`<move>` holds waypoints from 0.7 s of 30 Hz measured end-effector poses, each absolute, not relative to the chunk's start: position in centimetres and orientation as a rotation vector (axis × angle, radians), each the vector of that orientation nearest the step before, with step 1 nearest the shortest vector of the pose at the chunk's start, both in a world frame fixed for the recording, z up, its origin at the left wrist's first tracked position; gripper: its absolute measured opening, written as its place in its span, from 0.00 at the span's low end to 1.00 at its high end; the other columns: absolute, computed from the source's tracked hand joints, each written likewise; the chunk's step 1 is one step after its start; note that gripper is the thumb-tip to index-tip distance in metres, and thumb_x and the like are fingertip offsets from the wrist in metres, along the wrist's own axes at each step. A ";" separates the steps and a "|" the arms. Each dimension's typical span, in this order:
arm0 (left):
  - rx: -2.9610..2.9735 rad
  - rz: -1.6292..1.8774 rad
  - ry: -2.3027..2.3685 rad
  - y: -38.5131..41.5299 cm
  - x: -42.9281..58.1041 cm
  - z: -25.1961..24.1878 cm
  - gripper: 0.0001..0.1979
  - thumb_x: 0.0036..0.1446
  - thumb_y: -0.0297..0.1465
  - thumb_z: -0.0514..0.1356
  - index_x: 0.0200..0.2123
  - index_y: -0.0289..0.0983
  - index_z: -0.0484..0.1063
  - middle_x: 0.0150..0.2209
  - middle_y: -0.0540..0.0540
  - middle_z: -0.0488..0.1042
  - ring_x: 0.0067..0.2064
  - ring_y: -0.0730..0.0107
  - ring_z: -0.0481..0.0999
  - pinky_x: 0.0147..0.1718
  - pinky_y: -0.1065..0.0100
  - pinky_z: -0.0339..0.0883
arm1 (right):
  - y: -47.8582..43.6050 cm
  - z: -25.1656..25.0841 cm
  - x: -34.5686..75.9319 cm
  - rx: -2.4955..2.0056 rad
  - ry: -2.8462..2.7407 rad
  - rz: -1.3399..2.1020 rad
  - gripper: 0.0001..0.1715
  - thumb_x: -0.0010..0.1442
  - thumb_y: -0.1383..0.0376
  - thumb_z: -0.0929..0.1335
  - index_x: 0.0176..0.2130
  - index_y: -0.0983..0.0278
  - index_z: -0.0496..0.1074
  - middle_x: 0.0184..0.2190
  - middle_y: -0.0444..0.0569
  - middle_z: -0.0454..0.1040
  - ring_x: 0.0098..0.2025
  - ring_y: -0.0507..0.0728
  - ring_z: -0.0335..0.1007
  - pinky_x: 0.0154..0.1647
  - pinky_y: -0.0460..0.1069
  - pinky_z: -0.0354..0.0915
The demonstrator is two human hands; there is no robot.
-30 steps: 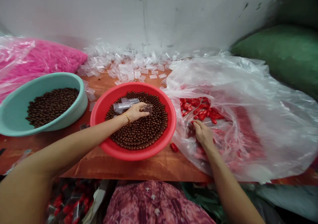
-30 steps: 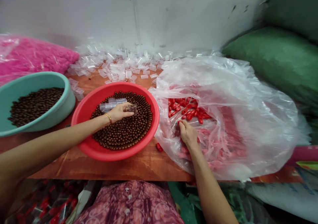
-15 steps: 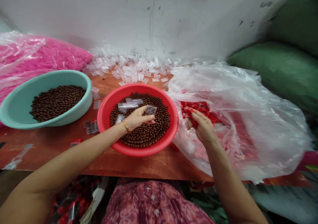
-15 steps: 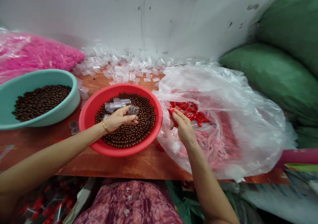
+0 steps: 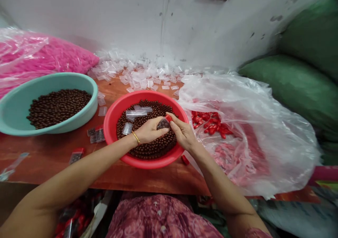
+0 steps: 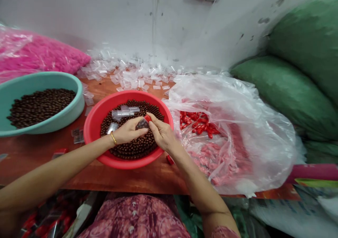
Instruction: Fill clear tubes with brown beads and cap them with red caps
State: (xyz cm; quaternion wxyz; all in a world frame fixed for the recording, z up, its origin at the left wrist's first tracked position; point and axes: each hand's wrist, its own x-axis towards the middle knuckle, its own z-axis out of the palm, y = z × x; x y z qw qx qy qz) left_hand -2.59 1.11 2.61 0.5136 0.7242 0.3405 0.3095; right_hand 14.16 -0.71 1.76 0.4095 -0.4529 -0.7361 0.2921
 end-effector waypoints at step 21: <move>2.244 0.429 0.819 0.3 -2.5 3.3 0.10 0.50 0.35 0.58 0.26 0.33 0.68 0.21 0.52 0.66 0.22 0.76 0.62 0.23 0.74 0.55 | 0.7 2.0 10.9 -1.073 -1.595 1.281 0.43 0.61 0.44 0.43 0.63 0.62 0.52 0.53 0.51 0.66 0.50 0.54 0.65 0.55 0.53 0.60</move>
